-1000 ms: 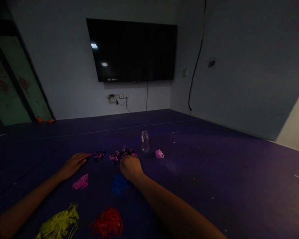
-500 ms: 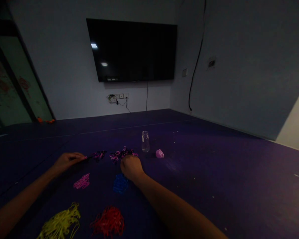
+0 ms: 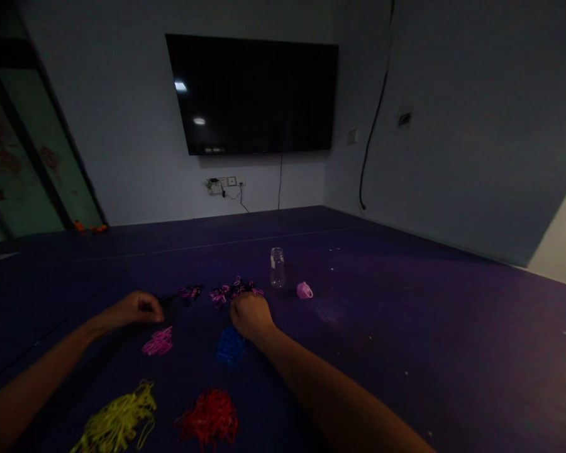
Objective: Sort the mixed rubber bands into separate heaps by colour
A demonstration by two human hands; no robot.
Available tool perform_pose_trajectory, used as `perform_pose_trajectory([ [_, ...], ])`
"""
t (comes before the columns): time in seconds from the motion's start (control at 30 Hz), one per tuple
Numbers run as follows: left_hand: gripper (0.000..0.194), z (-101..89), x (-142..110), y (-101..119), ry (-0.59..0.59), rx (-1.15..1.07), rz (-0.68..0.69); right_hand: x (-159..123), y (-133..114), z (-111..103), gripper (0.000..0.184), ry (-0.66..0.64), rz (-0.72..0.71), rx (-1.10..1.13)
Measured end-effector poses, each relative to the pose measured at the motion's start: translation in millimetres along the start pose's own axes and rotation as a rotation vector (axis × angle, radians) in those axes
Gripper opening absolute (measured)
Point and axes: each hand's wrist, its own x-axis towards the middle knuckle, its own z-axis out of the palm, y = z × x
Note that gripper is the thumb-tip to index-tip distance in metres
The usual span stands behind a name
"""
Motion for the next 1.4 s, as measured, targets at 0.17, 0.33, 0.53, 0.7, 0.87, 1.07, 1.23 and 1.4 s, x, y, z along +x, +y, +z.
perform_pose_trajectory([
  [0.17,0.051,10.6,16,-12,0.489,0.260,0.166,0,0,-1,0.029,0.008,-0.009,0.001],
  [0.33,0.051,21.7,31,-40,0.474,0.590,0.301,0,-1,-3,0.029,0.001,-0.009,0.001],
  [0.53,0.052,24.1,37,-56,0.409,0.710,0.256,1,0,-1,0.029,0.013,-0.024,-0.004],
  [0.7,0.053,24.2,36,-54,0.409,0.693,0.266,1,0,-1,0.029,0.002,-0.013,-0.012],
  [0.87,0.051,24.2,30,-41,0.470,0.645,0.302,1,0,0,0.029,0.006,-0.010,-0.012],
  [1.07,0.051,21.0,20,-31,0.623,0.682,0.170,1,1,2,0.030,0.016,-0.018,-0.002],
  [1.23,0.046,21.3,20,-31,0.698,0.744,0.158,1,0,1,0.029,0.009,-0.024,0.002],
  [1.4,0.047,23.7,27,-38,0.523,0.738,0.278,1,0,-1,0.030,0.017,-0.030,-0.005],
])
